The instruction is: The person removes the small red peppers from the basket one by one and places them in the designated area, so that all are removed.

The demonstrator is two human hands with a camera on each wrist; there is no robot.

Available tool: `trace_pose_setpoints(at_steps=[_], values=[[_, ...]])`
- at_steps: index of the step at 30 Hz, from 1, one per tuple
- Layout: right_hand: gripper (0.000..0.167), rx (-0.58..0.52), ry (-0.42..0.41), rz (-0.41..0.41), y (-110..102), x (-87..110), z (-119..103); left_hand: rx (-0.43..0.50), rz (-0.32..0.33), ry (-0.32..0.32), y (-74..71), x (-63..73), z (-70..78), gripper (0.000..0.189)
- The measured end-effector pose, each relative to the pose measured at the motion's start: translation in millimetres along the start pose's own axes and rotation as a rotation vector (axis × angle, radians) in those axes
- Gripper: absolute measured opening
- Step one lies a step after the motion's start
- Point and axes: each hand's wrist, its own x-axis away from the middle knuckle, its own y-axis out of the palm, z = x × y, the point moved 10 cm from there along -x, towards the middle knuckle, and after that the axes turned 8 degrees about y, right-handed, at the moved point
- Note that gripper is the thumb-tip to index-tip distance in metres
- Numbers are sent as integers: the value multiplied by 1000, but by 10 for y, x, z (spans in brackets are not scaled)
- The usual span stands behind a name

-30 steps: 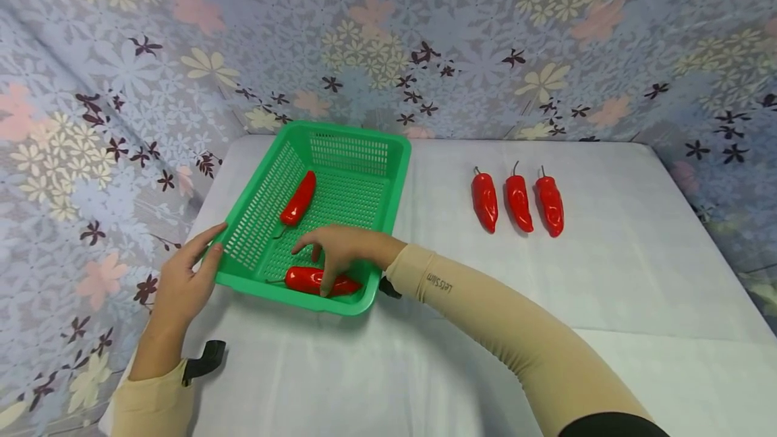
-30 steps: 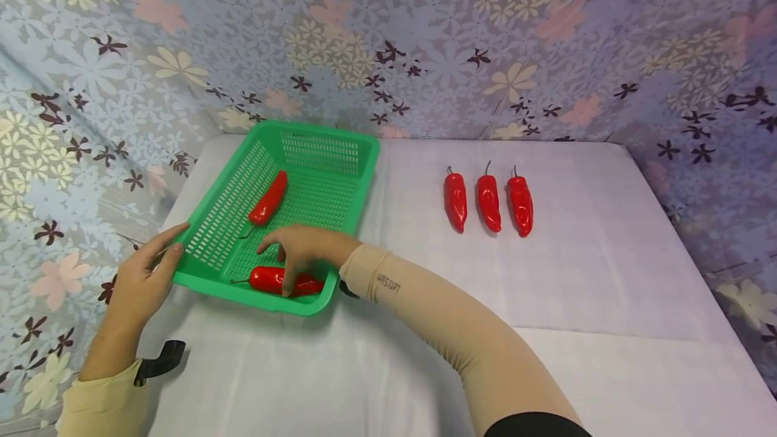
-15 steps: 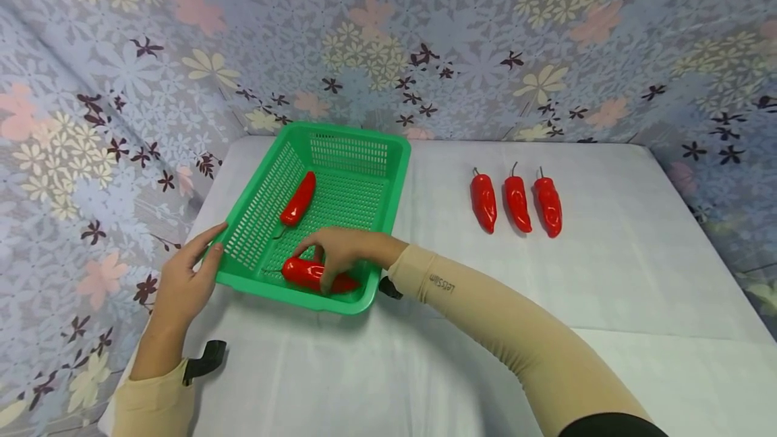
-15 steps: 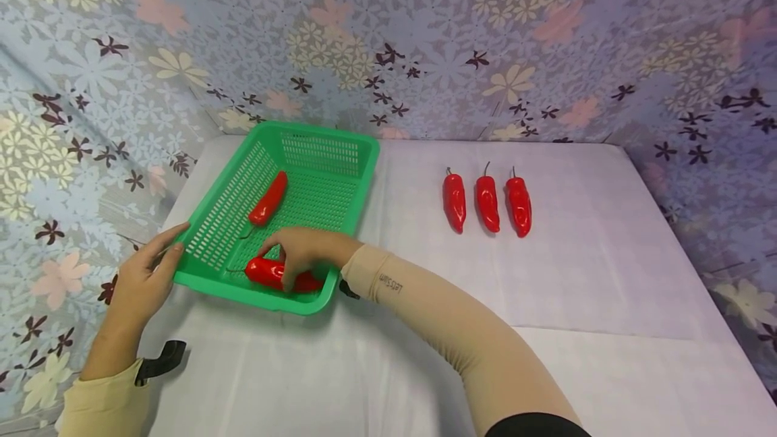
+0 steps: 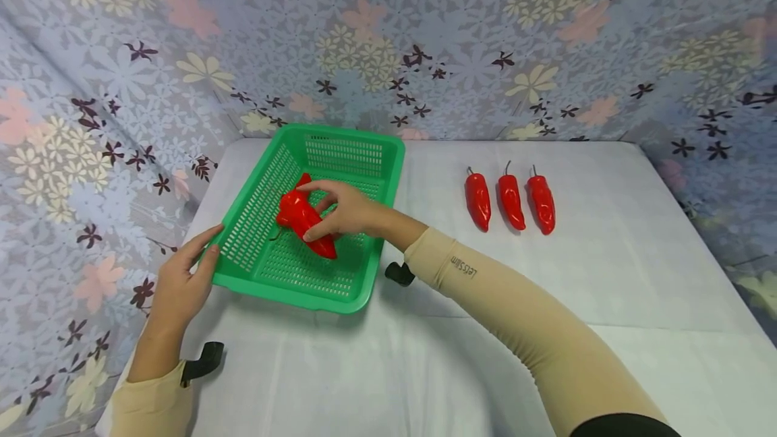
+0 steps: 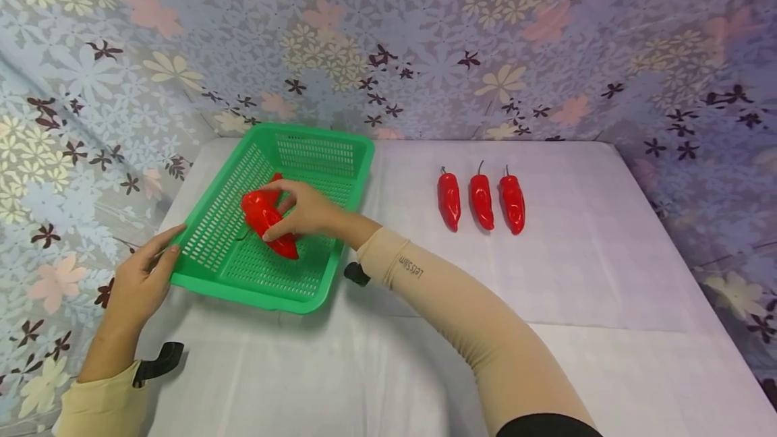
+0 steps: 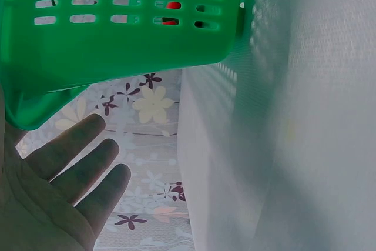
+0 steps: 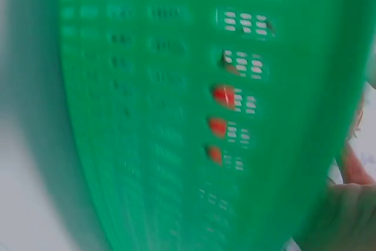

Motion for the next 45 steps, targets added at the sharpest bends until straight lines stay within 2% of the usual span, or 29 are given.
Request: trace_pose_setpoints(at_steps=[3,9,15,24,27,32,36,40,45], values=[[79,-77,-1,45,-163,35,-38,-3,0,2,-4,2,-7,41],[78,-126,14,123,-448,88,-22,-4,-4,-18,-10,16,-39,42],[81,-131,47,198,-751,184,66,-8,-5,-24,-7,41,-56,41],[81,-159,80,362,-1386,468,232,-18,1,-44,-8,47,-45,42],[80,-156,129,442,-1624,581,361,-12,2,-47,-15,44,-37,42],[84,-170,266,583,-2004,737,721,-12,15,-45,-44,41,-36,42],[87,-93,362,646,-2178,807,1036,-12,14,-48,-38,38,-49,42],[86,22,420,649,-2209,796,1307,-3,3,-47,-2,32,-47,42],[85,217,473,643,-2122,778,1401,6,-2,-45,22,23,-28,42]])
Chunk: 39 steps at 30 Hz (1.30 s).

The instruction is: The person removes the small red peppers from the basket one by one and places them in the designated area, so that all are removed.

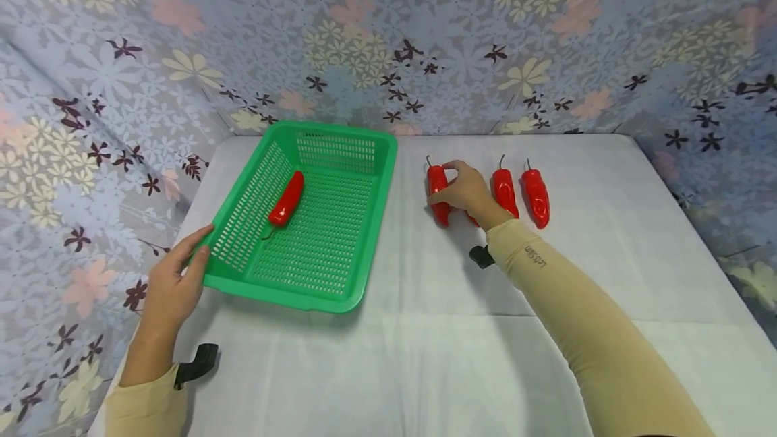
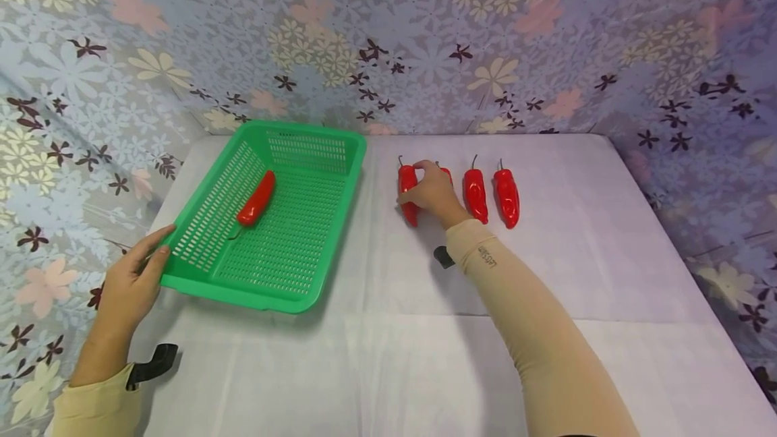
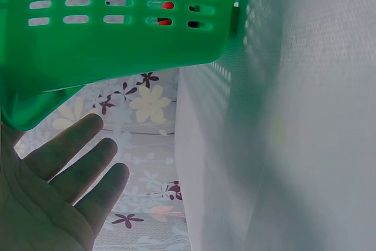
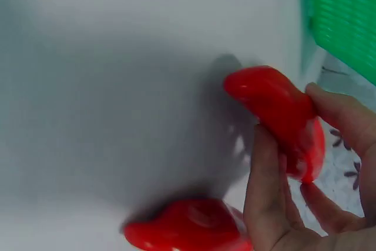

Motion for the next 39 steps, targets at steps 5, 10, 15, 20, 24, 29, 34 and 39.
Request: trace_pose_setpoints(at_steps=[5,10,15,20,24,29,34,39], values=[[88,80,31,4,39,47,25,1,0,4,15,-2,17,42],[88,95,39,-3,45,55,28,7,3,7,15,2,26,42],[91,175,-38,51,-16,67,-81,4,2,7,10,7,27,42],[100,205,-205,163,-160,154,-375,-13,7,7,-17,9,20,42],[99,168,-298,171,-188,287,-603,-14,3,3,-21,6,14,43],[92,130,-447,154,-115,486,-975,-11,2,-11,-19,4,-1,43],[92,156,-580,82,78,652,-1390,-20,7,-13,-31,3,-12,43],[94,237,-659,14,308,732,-1711,-8,-2,-17,-15,-3,-23,43]])
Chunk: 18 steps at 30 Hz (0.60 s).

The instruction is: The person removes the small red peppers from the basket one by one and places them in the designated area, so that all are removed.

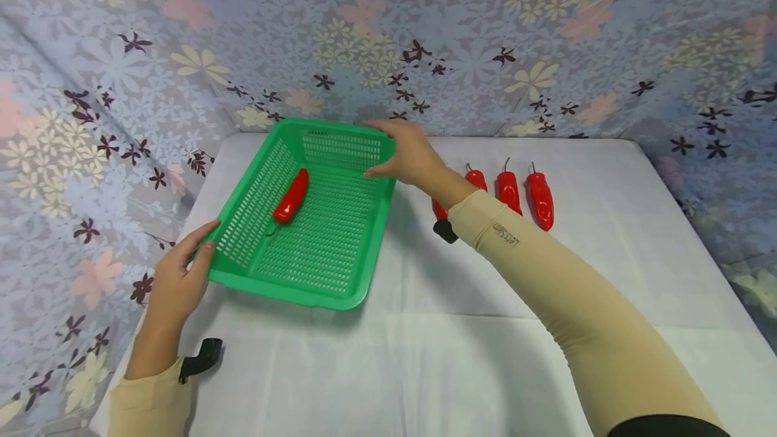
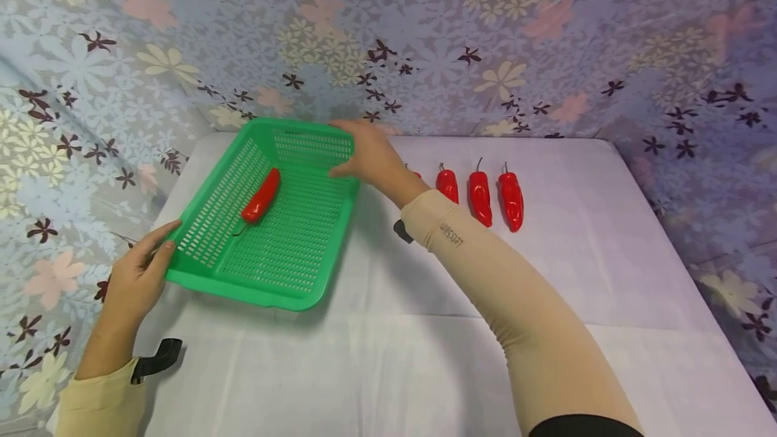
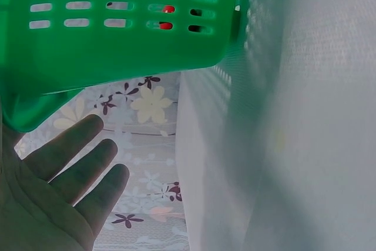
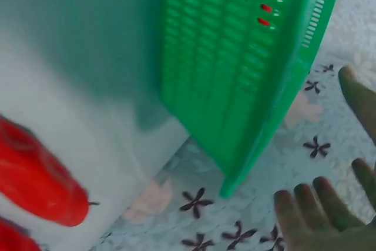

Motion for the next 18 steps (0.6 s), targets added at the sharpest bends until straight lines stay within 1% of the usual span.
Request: trace_pose_setpoints(at_steps=[2,7,10,13,18], values=[[95,36,-45,-39,74,-46,-130,4,5,0,2,-6,-5,42],[93,91,-213,-152,292,-115,-478,7,23,8,-31,1,-12,42],[89,115,-301,-214,400,-149,-632,9,26,16,-33,0,-4,42],[88,128,-355,-281,526,-191,-720,10,28,18,-24,-4,0,41],[85,138,-411,-374,750,-285,-827,22,33,7,-14,-4,-21,41]])
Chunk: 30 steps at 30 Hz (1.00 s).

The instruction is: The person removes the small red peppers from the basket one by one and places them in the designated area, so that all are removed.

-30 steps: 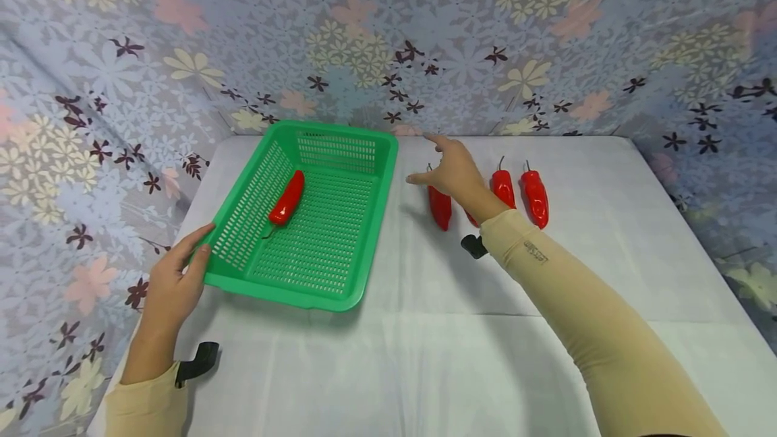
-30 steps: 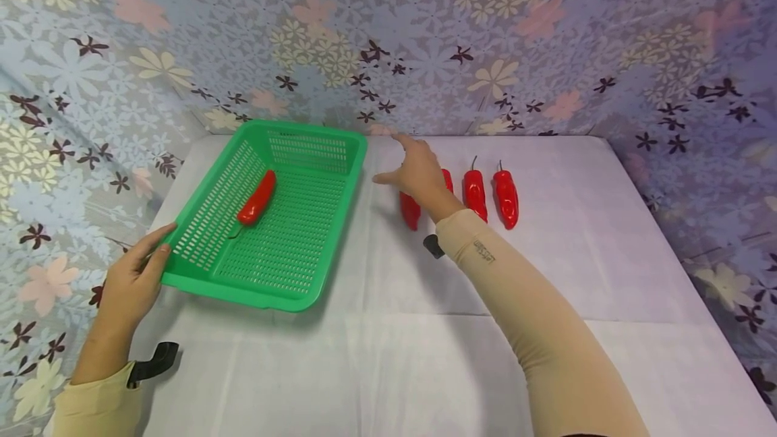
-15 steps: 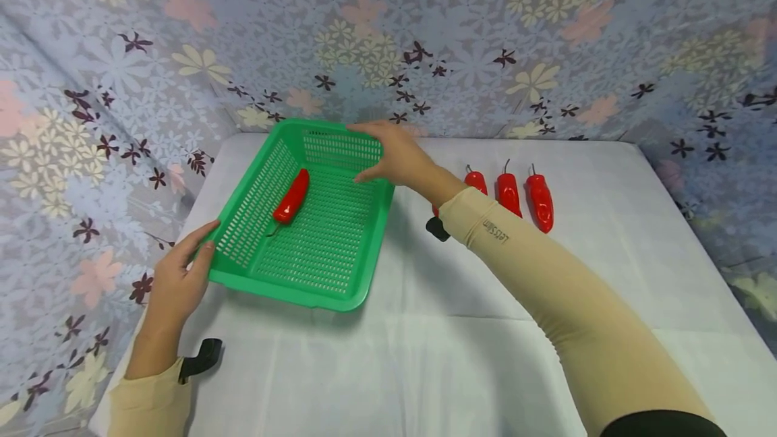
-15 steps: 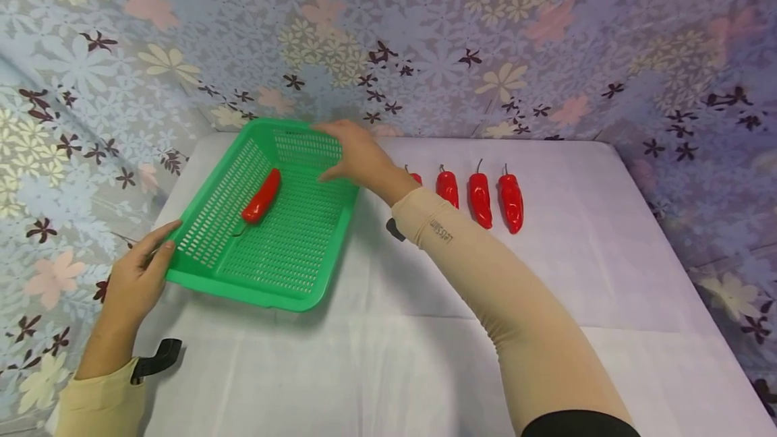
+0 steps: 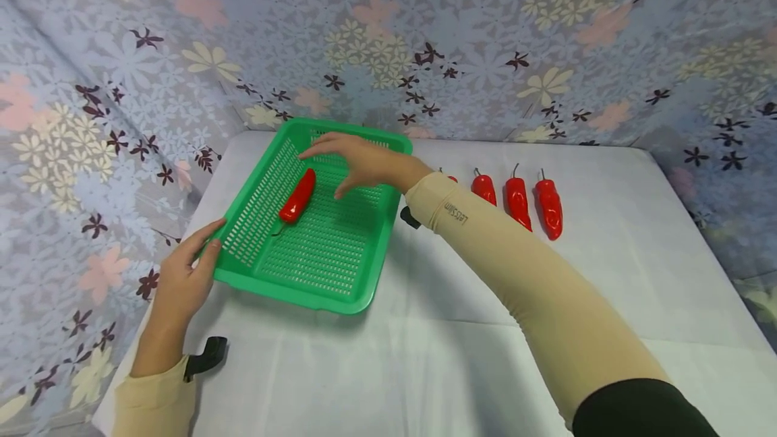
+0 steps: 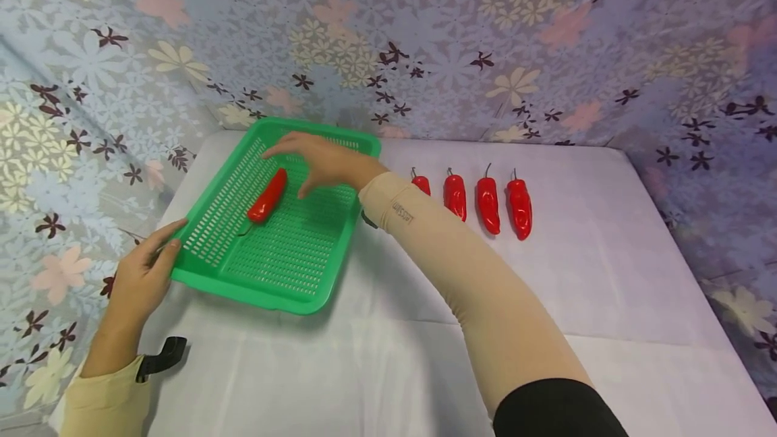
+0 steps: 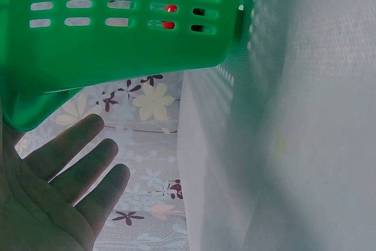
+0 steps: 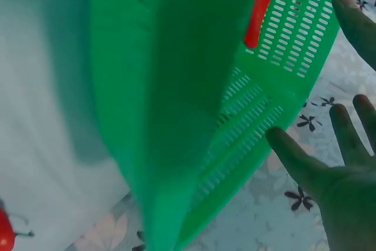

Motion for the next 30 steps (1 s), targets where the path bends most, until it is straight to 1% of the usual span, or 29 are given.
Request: trace_pose_setpoints(at_steps=[4,8,12,14,18,22,25,28,30], values=[[82,-1,-27,-81,124,-168,-50,-2,-2,0,4,-11,-1,41],[81,-4,-18,-177,272,-320,-107,-22,-4,9,-5,-15,24,41],[79,-44,-36,-233,417,-445,-162,-40,-8,7,-5,0,48,42],[77,-59,-40,-256,493,-489,-149,-49,-15,3,3,6,47,42],[71,-41,2,-278,600,-567,-26,-53,-15,13,3,4,56,42],[69,-11,47,-271,660,-639,115,-49,-10,22,-9,2,50,41],[71,9,46,-264,708,-695,162,-54,-10,21,-12,9,37,41],[76,8,37,-267,758,-741,173,-58,-5,16,-13,16,29,41],[80,-13,45,-268,775,-768,180,-60,1,10,-15,18,24,41]])
